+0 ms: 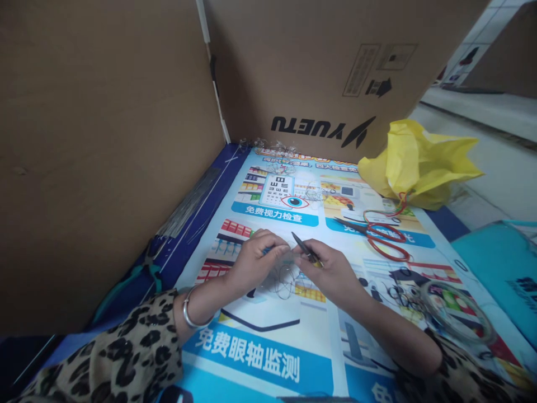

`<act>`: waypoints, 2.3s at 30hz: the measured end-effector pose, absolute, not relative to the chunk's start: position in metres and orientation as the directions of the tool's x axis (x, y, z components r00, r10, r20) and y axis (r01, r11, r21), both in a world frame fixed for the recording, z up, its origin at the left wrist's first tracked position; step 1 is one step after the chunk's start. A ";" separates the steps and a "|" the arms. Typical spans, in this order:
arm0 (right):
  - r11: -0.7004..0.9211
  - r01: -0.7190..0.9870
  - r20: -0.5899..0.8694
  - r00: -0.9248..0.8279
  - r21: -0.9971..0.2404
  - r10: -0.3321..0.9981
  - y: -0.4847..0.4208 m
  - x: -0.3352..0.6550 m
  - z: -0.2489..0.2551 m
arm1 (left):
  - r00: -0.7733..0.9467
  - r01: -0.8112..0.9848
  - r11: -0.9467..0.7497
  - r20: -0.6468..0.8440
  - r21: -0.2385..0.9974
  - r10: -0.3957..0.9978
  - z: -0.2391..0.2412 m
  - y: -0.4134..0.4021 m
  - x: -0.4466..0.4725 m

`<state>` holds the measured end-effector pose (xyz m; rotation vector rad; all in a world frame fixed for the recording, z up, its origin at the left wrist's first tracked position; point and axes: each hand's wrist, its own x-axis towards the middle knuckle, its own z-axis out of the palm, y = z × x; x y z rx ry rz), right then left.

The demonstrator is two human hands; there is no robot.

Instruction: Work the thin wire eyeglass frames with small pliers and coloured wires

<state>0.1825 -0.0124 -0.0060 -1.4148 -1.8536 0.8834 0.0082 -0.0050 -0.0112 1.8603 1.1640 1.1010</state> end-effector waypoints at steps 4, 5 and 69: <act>0.299 0.559 0.177 -0.263 -0.773 0.949 -0.012 0.183 -0.008 | 0.230 0.323 -0.403 0.343 0.856 0.911 -0.014 -0.005 0.009; 0.339 0.569 0.210 -0.281 -0.749 0.936 -0.012 0.184 -0.008 | 0.224 0.310 -0.409 0.352 0.858 0.909 -0.014 -0.004 0.009; 0.624 0.526 0.465 -0.415 -0.578 0.782 -0.009 0.185 -0.011 | 0.137 0.141 -0.221 0.202 0.965 0.970 -0.011 -0.012 0.009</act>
